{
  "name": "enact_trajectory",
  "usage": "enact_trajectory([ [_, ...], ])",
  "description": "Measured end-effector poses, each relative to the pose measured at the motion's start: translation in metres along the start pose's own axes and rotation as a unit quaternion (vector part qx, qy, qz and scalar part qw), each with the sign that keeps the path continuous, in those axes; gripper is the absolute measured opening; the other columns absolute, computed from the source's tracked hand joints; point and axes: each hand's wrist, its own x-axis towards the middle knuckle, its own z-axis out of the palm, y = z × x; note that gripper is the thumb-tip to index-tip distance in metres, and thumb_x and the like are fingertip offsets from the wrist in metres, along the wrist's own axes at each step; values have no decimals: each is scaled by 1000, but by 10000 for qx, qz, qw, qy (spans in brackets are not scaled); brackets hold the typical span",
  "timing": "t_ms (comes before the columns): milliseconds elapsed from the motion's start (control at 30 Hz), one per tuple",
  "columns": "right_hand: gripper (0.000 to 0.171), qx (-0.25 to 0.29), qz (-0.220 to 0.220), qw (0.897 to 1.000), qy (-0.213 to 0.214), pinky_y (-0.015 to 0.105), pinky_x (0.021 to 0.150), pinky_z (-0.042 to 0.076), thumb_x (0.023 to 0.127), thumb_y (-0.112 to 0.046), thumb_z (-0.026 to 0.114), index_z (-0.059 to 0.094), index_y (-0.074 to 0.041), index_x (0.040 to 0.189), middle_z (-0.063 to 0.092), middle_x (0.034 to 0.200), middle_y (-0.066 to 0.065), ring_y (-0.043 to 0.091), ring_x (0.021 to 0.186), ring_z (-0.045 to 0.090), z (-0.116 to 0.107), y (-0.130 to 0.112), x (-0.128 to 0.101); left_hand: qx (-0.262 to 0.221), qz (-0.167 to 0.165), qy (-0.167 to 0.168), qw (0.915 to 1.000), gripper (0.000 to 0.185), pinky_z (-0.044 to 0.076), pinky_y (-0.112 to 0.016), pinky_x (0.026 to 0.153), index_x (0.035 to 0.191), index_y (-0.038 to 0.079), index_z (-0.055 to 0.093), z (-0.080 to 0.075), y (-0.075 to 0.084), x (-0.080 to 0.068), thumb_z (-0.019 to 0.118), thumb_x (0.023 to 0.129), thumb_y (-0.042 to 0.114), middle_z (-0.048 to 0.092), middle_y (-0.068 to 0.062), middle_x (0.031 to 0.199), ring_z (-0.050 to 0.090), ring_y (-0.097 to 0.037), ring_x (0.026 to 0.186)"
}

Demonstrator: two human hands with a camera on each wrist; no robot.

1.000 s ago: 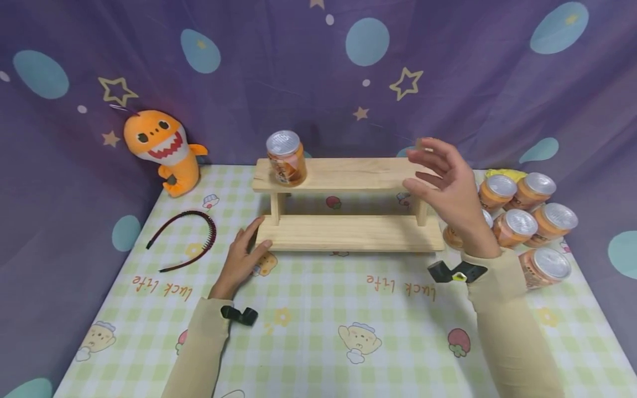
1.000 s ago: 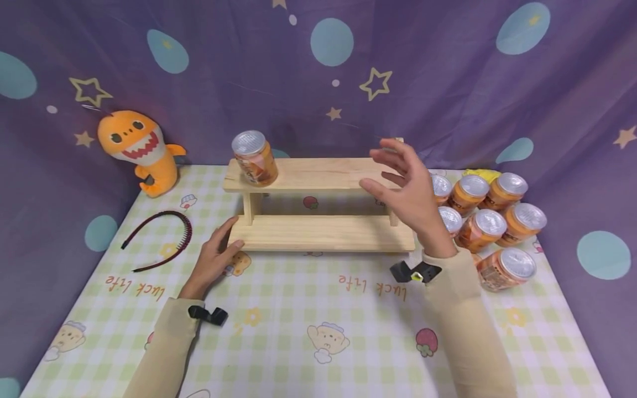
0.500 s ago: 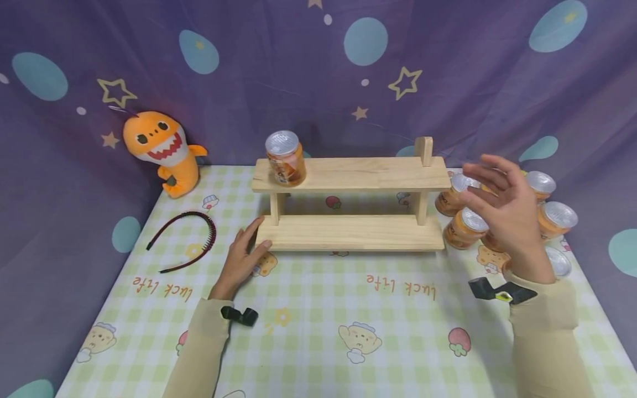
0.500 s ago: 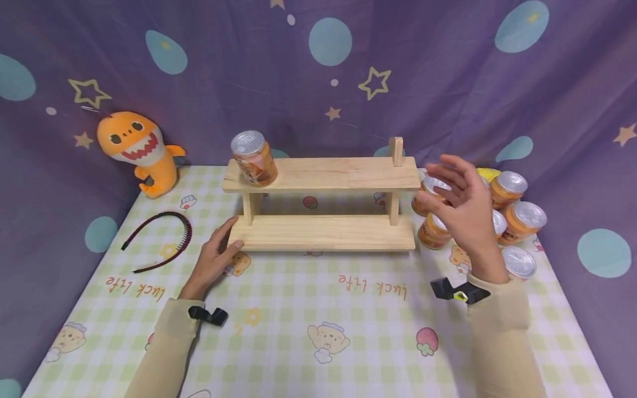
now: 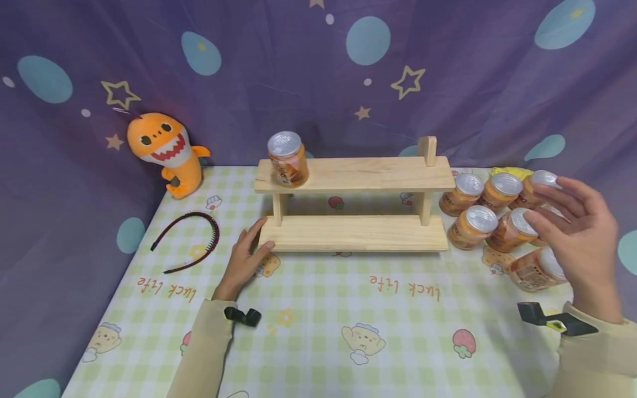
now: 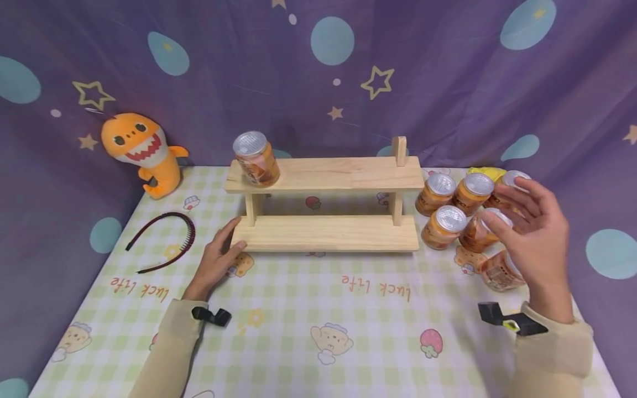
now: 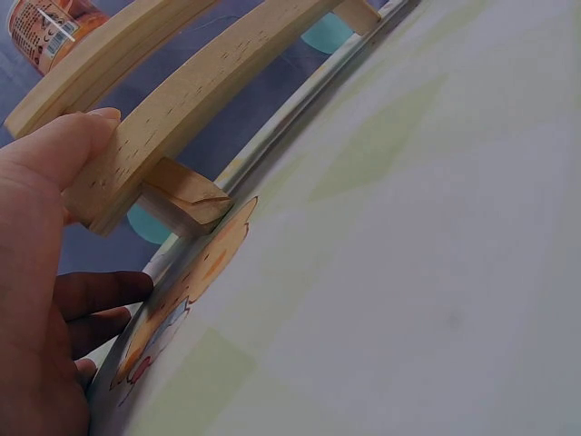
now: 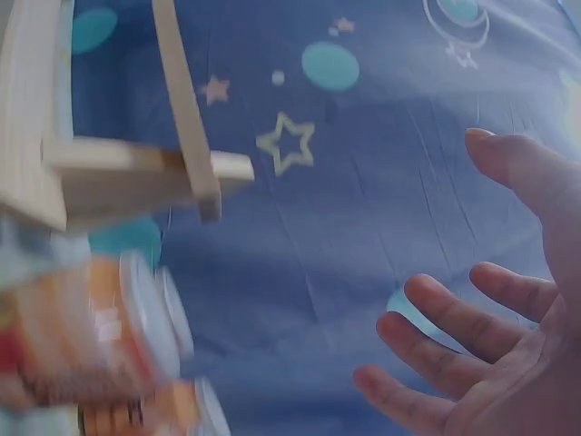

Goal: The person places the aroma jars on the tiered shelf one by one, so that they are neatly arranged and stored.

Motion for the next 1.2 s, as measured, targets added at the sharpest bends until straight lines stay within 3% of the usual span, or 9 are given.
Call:
enact_trajectory([
  [233,63,-273,327,9967,686,7,87,54,79,27,64,53,3,137,74,116,1,9,108,69,-30,6,-14,29,92,27,9999,63,6,-56,129,155,27,39,0,0,0,64,97,30,40,-9,161,31,-38,152],
  [500,62,-830,308,9891,1179,4,83,53,81,24,63,52,2,138,73,115,-6,2,104,69,-60,13,-24,20,93,31,10000,62,7,-55,130,155,28,39,0,1,-2,64,98,30,41,-8,160,32,-36,152],
  [567,63,-1340,450,9815,1288,3,85,52,83,21,65,51,-1,141,71,115,-12,-2,105,67,-67,15,-27,11,75,29,10000,63,7,-55,130,155,29,39,-1,1,-2,64,98,31,41,-8,161,32,-36,152],
  [667,65,-2410,671,9575,1436,1,88,49,86,14,67,48,-6,144,67,117,-20,-7,108,63,-75,18,-32,7,80,22,10000,63,7,-55,130,155,28,39,-1,1,-1,64,98,31,40,-8,161,32,-36,152],
  [767,64,-2775,874,9435,1588,2,92,48,87,10,69,48,-10,144,65,116,-24,-9,108,62,-82,23,-37,12,105,20,9999,63,7,-55,130,155,27,39,-1,1,-1,64,98,31,40,-8,161,32,-36,152],
  [1000,62,-3150,1140,9268,1698,2,103,42,89,0,70,48,-15,145,58,110,-36,-17,107,56,-93,38,-45,26,122,30,9999,63,6,-55,130,155,27,39,-1,1,-2,64,98,30,41,-8,160,33,-36,151],
  [1200,63,-3344,1800,9120,1551,6,114,33,91,-6,70,45,-20,148,54,114,-37,-13,120,52,-95,47,-50,48,112,34,9999,62,7,-55,130,155,26,39,-1,1,-2,64,98,30,41,-8,160,33,-36,151],
])
